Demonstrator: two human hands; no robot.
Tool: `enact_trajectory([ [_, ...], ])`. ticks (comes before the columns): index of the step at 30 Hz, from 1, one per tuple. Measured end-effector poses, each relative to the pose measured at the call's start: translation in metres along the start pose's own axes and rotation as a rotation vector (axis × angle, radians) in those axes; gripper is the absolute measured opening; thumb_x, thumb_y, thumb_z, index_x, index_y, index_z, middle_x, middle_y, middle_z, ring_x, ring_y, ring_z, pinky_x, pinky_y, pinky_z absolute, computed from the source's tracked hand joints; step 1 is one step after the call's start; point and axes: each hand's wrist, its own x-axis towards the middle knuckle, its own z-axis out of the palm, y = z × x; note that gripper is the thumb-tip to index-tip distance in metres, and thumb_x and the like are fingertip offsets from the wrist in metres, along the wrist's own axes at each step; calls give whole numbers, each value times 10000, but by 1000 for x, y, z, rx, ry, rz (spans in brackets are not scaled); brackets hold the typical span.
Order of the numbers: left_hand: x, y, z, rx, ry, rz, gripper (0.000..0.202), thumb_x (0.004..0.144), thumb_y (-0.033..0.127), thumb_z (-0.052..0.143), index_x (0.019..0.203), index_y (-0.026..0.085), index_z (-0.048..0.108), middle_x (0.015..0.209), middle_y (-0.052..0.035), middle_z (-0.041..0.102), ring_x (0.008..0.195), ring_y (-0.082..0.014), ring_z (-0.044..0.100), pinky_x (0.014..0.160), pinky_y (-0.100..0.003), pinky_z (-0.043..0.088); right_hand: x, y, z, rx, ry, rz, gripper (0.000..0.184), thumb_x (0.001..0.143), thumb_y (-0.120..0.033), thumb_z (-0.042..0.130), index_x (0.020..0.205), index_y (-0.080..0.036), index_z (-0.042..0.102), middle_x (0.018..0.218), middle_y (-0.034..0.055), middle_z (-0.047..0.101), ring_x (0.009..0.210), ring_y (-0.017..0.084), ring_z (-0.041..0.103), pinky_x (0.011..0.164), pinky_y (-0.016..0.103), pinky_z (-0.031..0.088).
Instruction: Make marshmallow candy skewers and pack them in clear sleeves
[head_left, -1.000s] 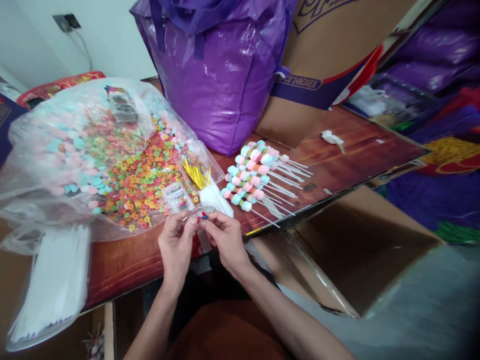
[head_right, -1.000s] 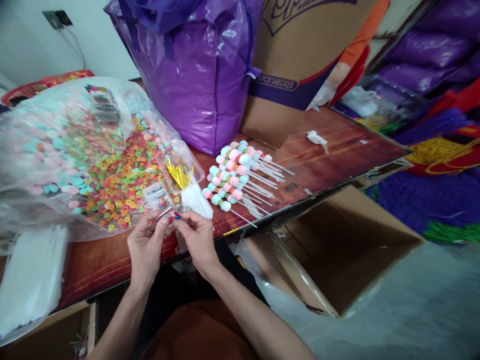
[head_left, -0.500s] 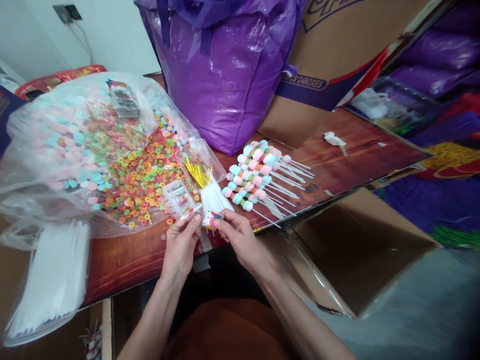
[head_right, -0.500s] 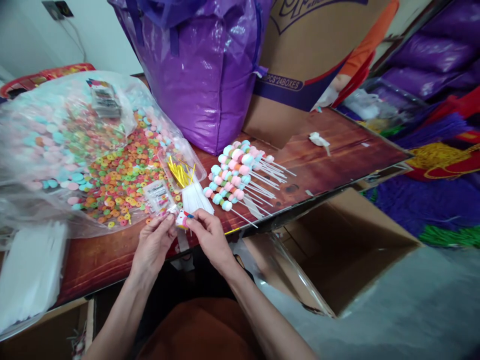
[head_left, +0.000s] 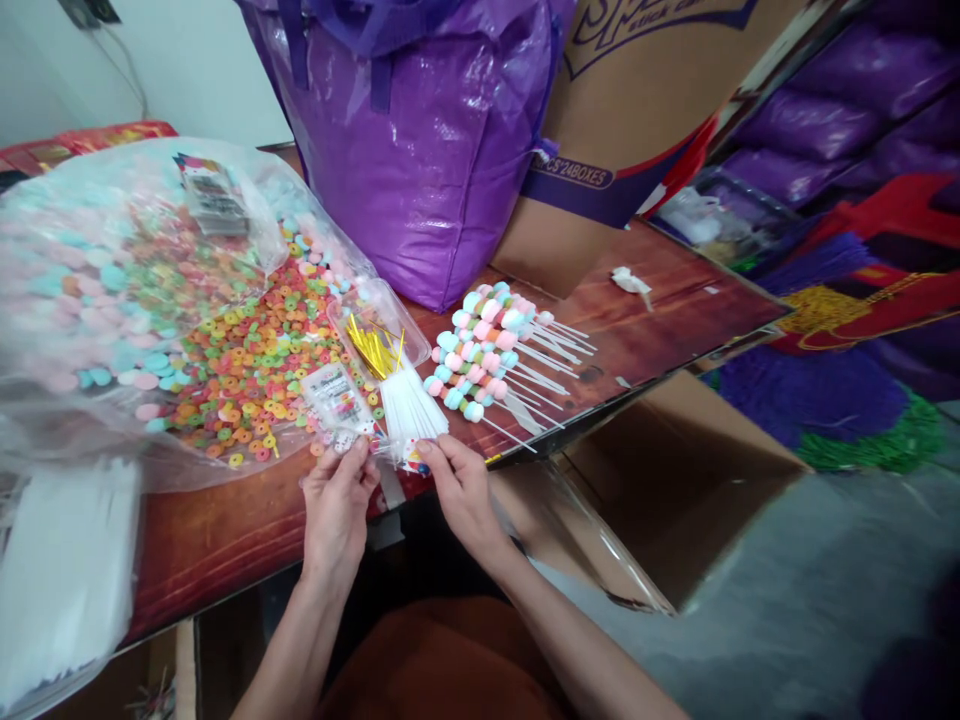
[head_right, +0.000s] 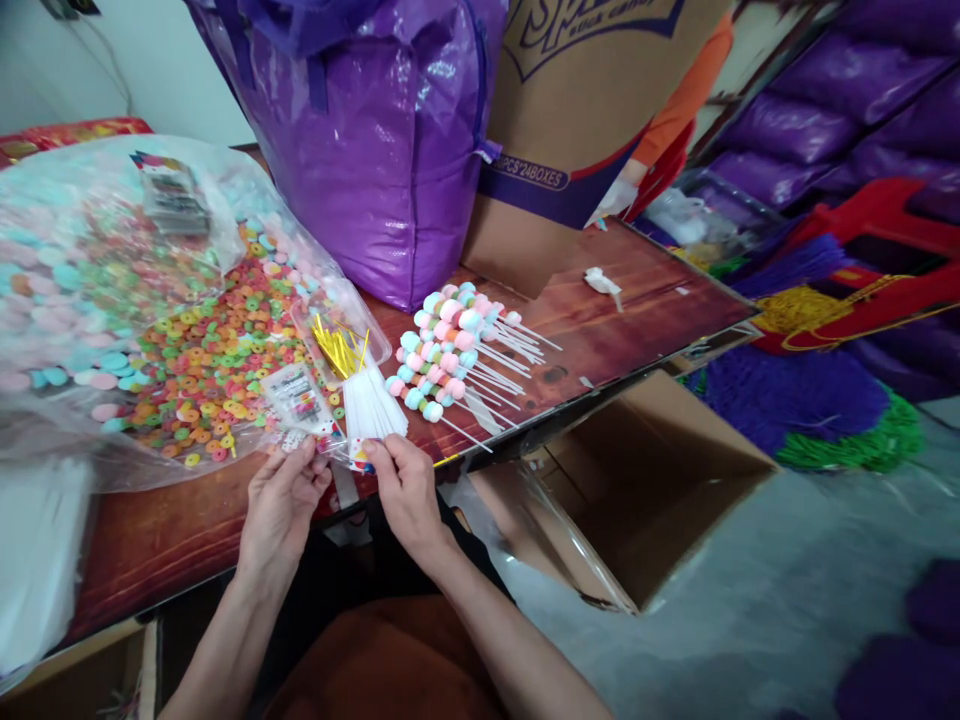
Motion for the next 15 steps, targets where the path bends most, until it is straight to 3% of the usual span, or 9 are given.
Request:
enact_trajectory([
  [7,-1,-4,7,-55,32,126,330,540,293,937,704,142,694,672,37,662,572,-51,567,535,-166,454,3,4,-37,-174,224,12,466,973,-449,509,605,-218,343,595,-57,313,580,113,324,575,264,286],
  [11,8,6,1,-98,54,84,342,530,240,945,733,137,690,693,34,676,597,-56,586,585,-179,504,15,20,-63,-557,388,-141,278,952,-383,559,742,-202,576,764,21,566,710,174,481,665,298,336],
  [13,12,9,-2,-108,47,54,347,532,230,946,743,133,689,674,30,669,580,-59,578,567,-182,501,21,30,-69,-760,372,-211,152,934,-333,589,901,-207,669,903,73,648,807,219,520,714,324,347],
  [15,15,11,-4,-124,55,38,356,526,229,949,741,127,684,657,26,661,564,-64,573,533,-181,482,23,38,-70,-869,330,-258,152,942,-299,580,916,-209,700,875,83,680,798,232,522,732,345,343],
])
